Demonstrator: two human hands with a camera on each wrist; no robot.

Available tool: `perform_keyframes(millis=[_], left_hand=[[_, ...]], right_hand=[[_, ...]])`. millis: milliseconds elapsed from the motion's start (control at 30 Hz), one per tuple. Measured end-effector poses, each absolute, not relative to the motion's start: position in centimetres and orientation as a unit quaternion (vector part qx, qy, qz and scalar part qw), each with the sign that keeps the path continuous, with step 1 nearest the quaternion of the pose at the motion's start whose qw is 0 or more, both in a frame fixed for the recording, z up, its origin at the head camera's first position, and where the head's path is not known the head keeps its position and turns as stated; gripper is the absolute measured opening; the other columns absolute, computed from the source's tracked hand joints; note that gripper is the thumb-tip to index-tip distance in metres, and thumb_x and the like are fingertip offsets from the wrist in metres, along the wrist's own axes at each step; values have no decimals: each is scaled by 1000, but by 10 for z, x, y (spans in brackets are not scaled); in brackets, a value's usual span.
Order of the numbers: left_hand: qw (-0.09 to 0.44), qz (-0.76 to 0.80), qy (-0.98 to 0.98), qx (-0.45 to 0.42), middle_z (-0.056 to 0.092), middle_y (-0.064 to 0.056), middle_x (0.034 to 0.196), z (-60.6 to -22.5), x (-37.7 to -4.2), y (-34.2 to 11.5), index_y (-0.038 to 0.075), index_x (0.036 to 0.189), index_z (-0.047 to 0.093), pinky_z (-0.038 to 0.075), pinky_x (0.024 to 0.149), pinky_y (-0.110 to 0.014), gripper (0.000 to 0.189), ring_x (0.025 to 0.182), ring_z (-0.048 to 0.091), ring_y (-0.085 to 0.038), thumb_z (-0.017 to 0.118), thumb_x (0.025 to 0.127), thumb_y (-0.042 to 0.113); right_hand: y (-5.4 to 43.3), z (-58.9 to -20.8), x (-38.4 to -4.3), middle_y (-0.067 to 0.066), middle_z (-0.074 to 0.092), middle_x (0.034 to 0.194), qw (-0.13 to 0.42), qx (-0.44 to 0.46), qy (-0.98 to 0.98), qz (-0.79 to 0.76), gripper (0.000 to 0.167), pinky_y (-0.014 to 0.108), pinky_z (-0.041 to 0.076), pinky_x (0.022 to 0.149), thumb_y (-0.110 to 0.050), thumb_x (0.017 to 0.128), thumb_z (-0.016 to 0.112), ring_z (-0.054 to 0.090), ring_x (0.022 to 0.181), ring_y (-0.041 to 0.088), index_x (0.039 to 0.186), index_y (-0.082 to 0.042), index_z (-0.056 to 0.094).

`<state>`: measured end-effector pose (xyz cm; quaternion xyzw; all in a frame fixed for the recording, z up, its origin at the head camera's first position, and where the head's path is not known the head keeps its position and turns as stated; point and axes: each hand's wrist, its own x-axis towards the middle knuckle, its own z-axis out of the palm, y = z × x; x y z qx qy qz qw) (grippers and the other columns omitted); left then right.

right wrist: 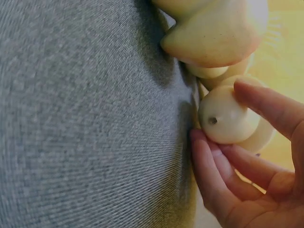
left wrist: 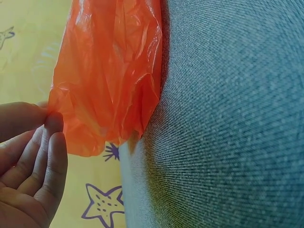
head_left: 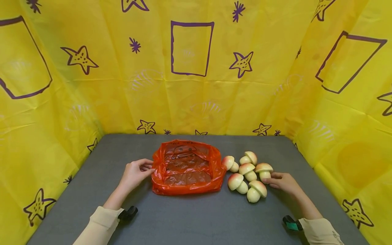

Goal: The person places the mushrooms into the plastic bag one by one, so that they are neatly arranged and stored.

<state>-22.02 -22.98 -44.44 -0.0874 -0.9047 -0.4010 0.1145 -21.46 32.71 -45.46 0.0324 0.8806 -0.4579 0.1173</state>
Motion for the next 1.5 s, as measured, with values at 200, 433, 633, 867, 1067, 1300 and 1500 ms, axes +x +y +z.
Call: perform_keyframes(millis=[200, 433, 633, 867, 1067, 1300, 1500], left_hand=[[112, -409, -901, -88, 70, -5, 84, -443, -221, -228, 6, 99, 71, 53, 63, -19, 25, 71, 65, -12, 77, 79, 17], [109, -404, -905, -83, 70, -6, 84, -443, -221, -227, 5, 99, 71, 53, 63, -20, 25, 71, 65, -11, 77, 78, 17], [111, -407, -903, -81, 71, -6, 84, -443, -221, -226, 5, 98, 71, 53, 62, -19, 24, 71, 65, -13, 78, 78, 16], [113, -403, -905, -78, 70, -6, 84, -441, -220, -225, 5, 98, 71, 53, 63, -20, 24, 71, 65, -12, 78, 78, 16], [118, -404, -903, -82, 70, -7, 83, -441, -220, -227, 5, 98, 71, 54, 62, -21, 24, 70, 65, -11, 77, 78, 15], [121, -405, -903, -81, 70, -6, 82, -439, -218, -227, 4, 98, 71, 52, 62, -20, 23, 70, 65, -12, 77, 78, 14], [117, -408, -902, -79, 70, -6, 83, -441, -218, -228, 4, 98, 71, 52, 62, -19, 24, 71, 65, -12, 77, 78, 15]], right_hand=[[326, -452, -214, 24, 62, 118, 106, 35, 883, -457, 64, 28, 55, 79, -31, 83, 72, 68, 90, 13, 125, 14, 53], [326, -448, -211, 18, 66, 111, 91, 42, 885, -455, 59, 26, 55, 76, -31, 83, 72, 69, 88, 13, 121, 12, 57], [326, -441, -209, 19, 67, 112, 83, 42, 893, -440, 60, 25, 54, 77, -36, 84, 71, 70, 93, 20, 121, 9, 58], [326, -433, -207, 35, 47, 133, 94, 36, 890, -444, 75, 36, 51, 90, -37, 86, 68, 68, 100, 26, 131, 17, 44], [322, -425, -203, 29, 55, 127, 89, 38, 891, -444, 70, 47, 43, 99, -38, 86, 68, 68, 100, 24, 130, 13, 48], [316, -413, -200, 18, 67, 114, 78, 35, 899, -429, 65, 43, 48, 94, -41, 85, 67, 69, 97, 21, 127, 7, 55], [309, -403, -197, 29, 49, 135, 90, 28, 899, -428, 72, 41, 49, 93, -43, 86, 67, 68, 100, 21, 132, 10, 48]])
